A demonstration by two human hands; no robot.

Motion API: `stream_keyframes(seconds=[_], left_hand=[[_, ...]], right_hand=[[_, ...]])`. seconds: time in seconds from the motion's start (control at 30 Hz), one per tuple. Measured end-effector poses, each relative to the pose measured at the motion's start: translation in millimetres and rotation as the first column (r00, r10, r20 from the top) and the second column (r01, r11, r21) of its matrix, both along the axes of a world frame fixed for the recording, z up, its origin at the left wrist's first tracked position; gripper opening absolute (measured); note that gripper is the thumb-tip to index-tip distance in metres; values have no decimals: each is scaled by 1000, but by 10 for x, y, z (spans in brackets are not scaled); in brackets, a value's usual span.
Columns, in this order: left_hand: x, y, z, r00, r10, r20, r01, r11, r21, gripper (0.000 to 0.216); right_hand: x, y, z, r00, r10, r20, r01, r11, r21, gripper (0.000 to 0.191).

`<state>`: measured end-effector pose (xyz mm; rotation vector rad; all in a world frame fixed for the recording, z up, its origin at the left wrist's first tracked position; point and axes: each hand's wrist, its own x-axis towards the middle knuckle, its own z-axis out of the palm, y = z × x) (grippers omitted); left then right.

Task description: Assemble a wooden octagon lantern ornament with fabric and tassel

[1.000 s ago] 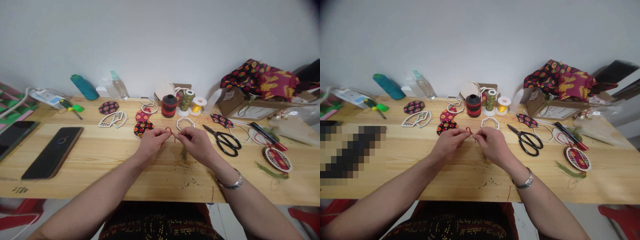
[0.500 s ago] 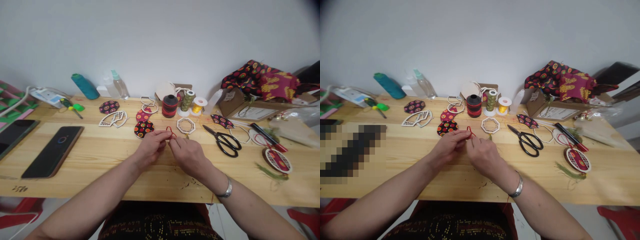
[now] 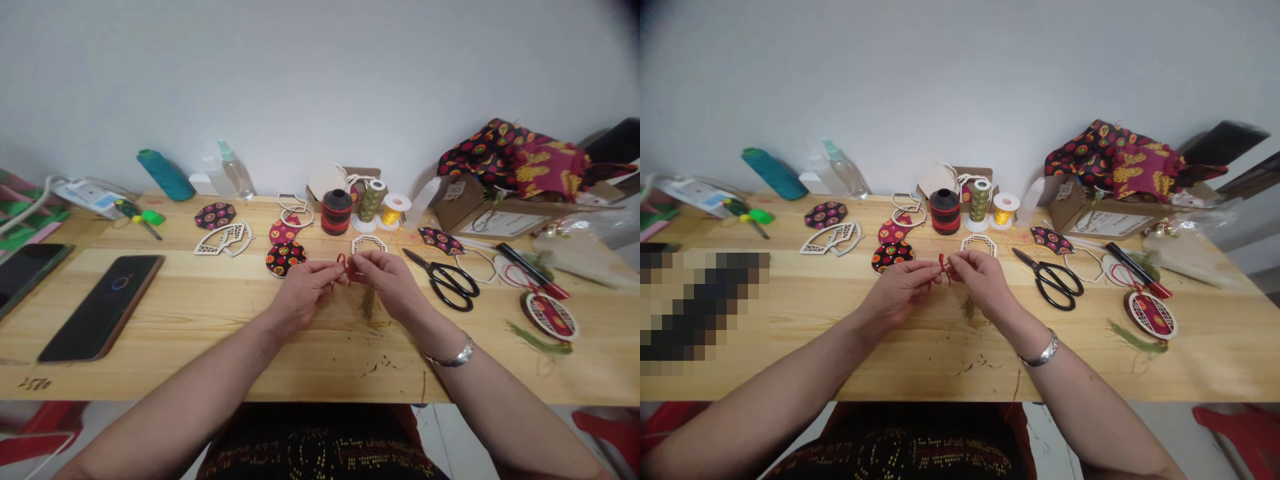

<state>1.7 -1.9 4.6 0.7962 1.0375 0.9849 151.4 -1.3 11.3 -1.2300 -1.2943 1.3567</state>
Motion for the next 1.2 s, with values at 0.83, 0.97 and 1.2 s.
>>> stream_keyframes(seconds=[0.83, 0.97, 1.2], left_hand=[[9, -30, 5, 995, -59, -85, 60, 998, 10, 16], [-1, -16, -23, 998, -56, -14, 56, 998, -25, 18], [-2, -10, -23, 999, -49, -9, 49, 999, -7, 12]], right_hand=[[-41, 1, -11, 993, -28, -117, 12, 990, -138, 25], [-18, 15, 12, 989, 18, -149, -45, 983, -179, 30], [-11, 25, -11, 996, 50, -69, -59, 987, -147, 29]])
